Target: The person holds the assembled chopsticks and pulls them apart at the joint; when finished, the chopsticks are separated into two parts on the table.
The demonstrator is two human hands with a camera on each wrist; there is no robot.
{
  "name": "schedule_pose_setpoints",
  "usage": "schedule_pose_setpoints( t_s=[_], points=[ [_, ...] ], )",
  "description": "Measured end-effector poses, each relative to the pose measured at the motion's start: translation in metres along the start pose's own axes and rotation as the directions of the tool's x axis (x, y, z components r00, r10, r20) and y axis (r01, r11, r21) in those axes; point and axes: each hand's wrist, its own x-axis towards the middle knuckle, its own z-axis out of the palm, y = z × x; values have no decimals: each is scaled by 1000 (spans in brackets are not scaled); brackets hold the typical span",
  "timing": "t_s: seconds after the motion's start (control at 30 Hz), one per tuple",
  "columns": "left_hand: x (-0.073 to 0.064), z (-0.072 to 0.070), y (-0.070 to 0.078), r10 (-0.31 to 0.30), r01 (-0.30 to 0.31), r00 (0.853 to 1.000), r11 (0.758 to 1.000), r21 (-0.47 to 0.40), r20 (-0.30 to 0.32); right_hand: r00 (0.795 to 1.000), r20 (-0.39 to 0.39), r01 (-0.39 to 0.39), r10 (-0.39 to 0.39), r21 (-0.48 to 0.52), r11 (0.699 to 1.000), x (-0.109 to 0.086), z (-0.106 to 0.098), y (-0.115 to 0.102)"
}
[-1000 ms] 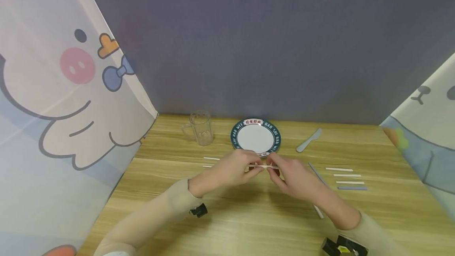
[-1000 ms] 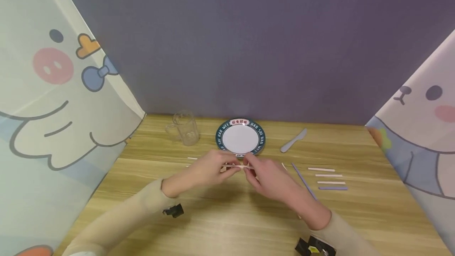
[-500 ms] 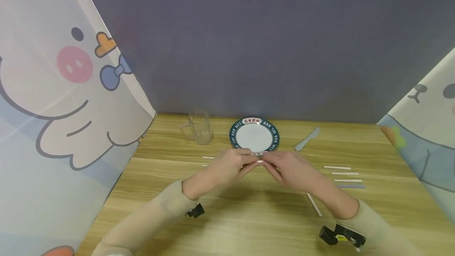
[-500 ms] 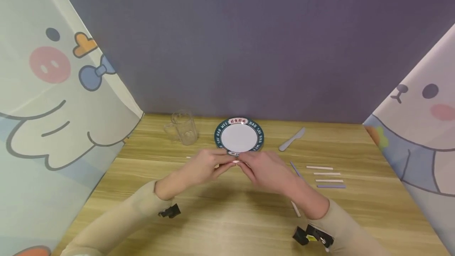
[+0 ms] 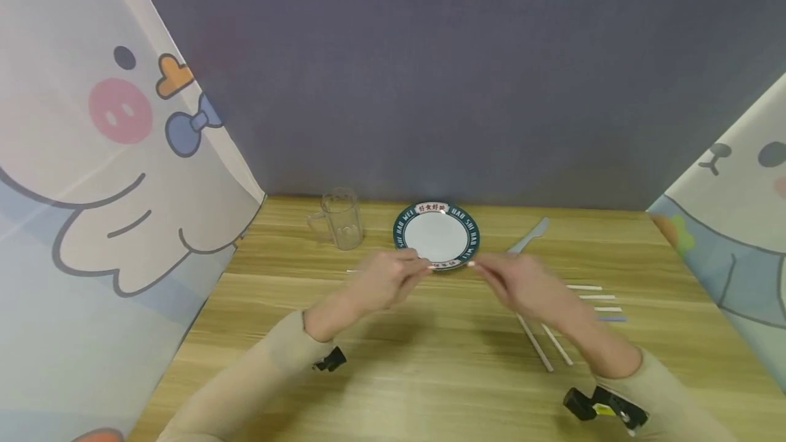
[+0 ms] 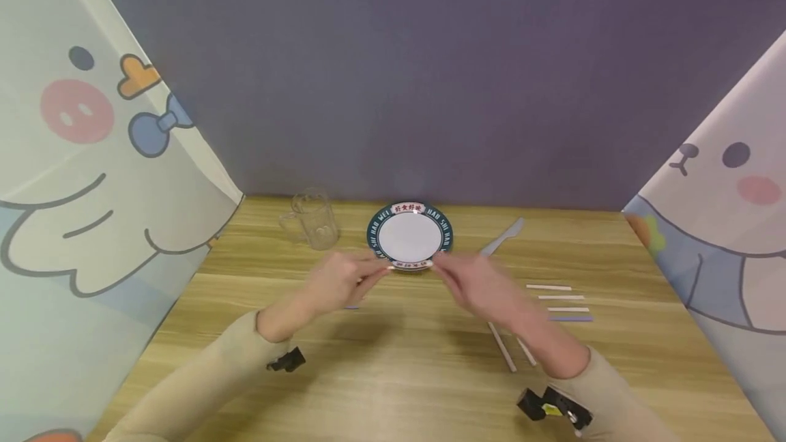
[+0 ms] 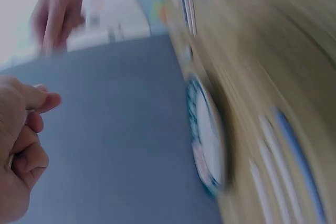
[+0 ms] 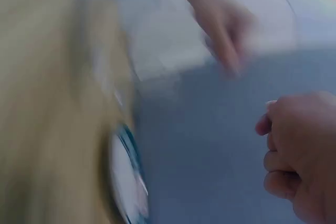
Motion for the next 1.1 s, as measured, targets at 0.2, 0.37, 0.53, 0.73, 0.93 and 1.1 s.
schedule_pose_setpoints(
  t_s=[0.2, 0.37, 0.53, 0.73, 0.93, 1.1],
  points=[
    [-24, -11, -28, -127, 116, 984, 988, -98, -125, 984, -135, -126, 115, -73, 989, -22, -41, 30],
    [-29, -5, -29, -112, 99, 991, 984, -149, -75, 994, -76, -80, 75, -72, 994, -29, -40, 35],
    [-32, -2, -26, -132, 124, 991, 974, -189, -31, 993, -35, -113, 113, -21, 993, -39, -39, 35],
    [-43, -3, -26, -165, 164, 986, 970, -182, 8, 981, 50, -190, 189, -3, 982, -60, -48, 45],
    [-57, -1, -30, -201, 207, 978, 963, -174, 52, 989, 70, -128, 128, -1, 992, -85, -54, 66],
    [-66, -1, -34, -197, 214, 974, 962, -171, 109, 989, 72, -126, 130, -66, 990, -110, -60, 83]
  ],
)
